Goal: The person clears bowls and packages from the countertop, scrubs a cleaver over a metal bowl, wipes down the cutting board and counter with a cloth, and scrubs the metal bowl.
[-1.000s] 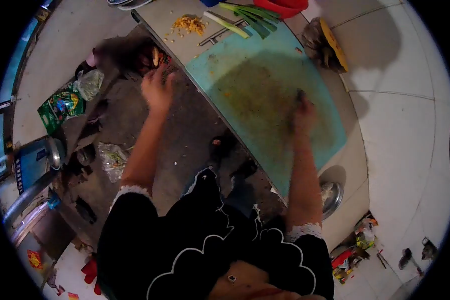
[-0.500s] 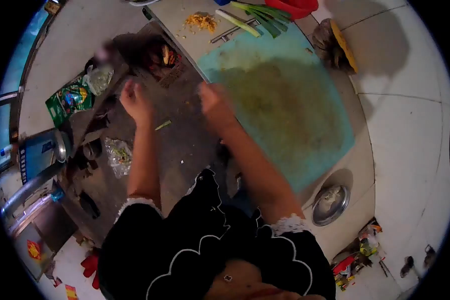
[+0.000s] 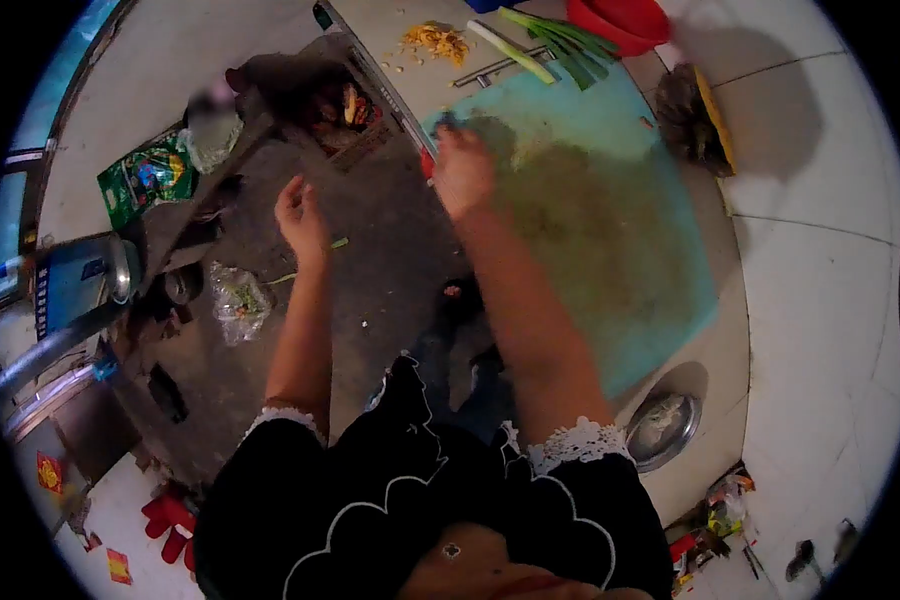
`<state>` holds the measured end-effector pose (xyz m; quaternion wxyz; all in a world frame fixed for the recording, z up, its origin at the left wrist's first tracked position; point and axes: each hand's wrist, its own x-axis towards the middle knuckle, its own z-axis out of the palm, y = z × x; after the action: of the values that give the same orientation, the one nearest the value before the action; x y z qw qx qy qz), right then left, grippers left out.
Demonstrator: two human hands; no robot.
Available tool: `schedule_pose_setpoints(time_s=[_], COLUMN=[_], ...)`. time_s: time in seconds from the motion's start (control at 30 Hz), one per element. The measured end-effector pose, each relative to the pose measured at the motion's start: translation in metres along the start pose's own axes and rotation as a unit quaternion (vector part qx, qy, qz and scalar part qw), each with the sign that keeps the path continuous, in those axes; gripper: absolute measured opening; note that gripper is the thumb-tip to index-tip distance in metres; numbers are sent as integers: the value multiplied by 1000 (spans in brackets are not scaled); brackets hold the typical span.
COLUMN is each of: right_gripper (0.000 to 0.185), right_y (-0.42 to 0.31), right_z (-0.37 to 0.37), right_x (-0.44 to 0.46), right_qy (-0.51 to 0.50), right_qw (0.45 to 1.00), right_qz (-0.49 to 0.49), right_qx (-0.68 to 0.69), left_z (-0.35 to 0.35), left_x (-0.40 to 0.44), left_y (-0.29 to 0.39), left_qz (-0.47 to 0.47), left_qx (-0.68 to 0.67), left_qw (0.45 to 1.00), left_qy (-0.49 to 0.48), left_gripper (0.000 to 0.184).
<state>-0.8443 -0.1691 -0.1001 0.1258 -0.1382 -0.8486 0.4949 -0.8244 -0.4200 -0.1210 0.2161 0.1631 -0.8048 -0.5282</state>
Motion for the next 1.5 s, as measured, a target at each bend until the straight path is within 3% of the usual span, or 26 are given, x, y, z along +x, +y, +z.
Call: schedule_pose_setpoints(time_s=[0.07,0.1,0.13,0.17,0.2,0.23,0.33,0.4,0.5,0.53,0.63,0.67,0.7,0.73,0.77,0.83,0.9,0.93,0.97,1.0,1.07,1.17,1.3,1.37,1.47,1.5], right_gripper=[12,16,17,17,17,14,10,11,11,15,18,20,21,24,22,18,18,20,18,18,18,17,19,19,22,22], right_y=[-13,7,62,70,52,93,124,56,23,9,-21,19,22,46,54,106,97,69,66,47,25,60,92,95,56,33], right_z=[10,-4,-26,-64,-118,-150,-191,-122,-3,20,-34,-67,-121,-176,-218,-257,-241,-209,-169,-130,-100,-151,-267,-264,-160,-130], right_x=[-2,4,3,7,6,17,21,13,-17,-28,-48,-43,-43,-47,-58,-76,-83,-75,-79,-84,-99,-111,-144,-140,-122,-124], right_qy=[57,6,84,121,62,131,292,152,82,-42,16,78,115,125,224,273,293,150,118,35,58,-20,210,315,34,2], right_qw=[956,961,861,949,944,956,890,925,944,955,979,985,967,970,959,927,917,929,939,960,978,960,932,877,921,965], right_qz=[-220,-174,-314,-164,-88,-97,-28,-21,-250,-201,-92,-91,23,41,105,125,107,160,30,86,-72,40,189,161,184,68], right_qx=[-185,-215,-392,-242,-312,-243,-350,-348,-197,-214,-179,-123,-228,-204,-139,-223,-248,-297,-320,-265,-187,-276,-228,-325,-342,-255], left_z=[4,4,5,-1,-13,-25,-61,-67,-32,-14,18,21,21,22,24,27,46,61,78,95,123,141,141,144,142,140], left_x=[2,3,4,5,9,12,-1,-6,-7,-7,-1,-1,0,1,-1,-12,-26,-31,-35,-38,-43,-55,-56,-55,-56,-57], left_y=[17,26,30,19,-6,-22,-22,-36,-23,-11,28,31,31,29,21,2,34,56,74,88,101,96,87,86,90,88], left_qz=[15,18,20,1,-18,-36,-87,-95,-90,-86,-28,-35,-42,-51,-49,-45,125,213,256,299,351,356,319,326,316,319], left_qx=[-4,-6,-11,-22,-32,-40,-61,-17,-58,-90,-109,-95,-80,-65,-54,-22,68,111,111,110,189,382,394,382,382,389], left_qw=[1000,1000,1000,1000,999,999,994,995,994,992,990,989,989,988,988,987,970,947,934,919,887,827,831,835,835,831], left_qy=[-10,-13,-16,-14,-10,-6,21,15,-22,-36,-85,-104,-120,-132,-139,-154,-197,-215,-225,-233,-231,-210,-230,-227,-238,-237], left_gripper=[24,23,22,22,22,21,19,19,18,17,18,18,19,19,20,21,25,28,32,36,46,53,57,56,56,56])
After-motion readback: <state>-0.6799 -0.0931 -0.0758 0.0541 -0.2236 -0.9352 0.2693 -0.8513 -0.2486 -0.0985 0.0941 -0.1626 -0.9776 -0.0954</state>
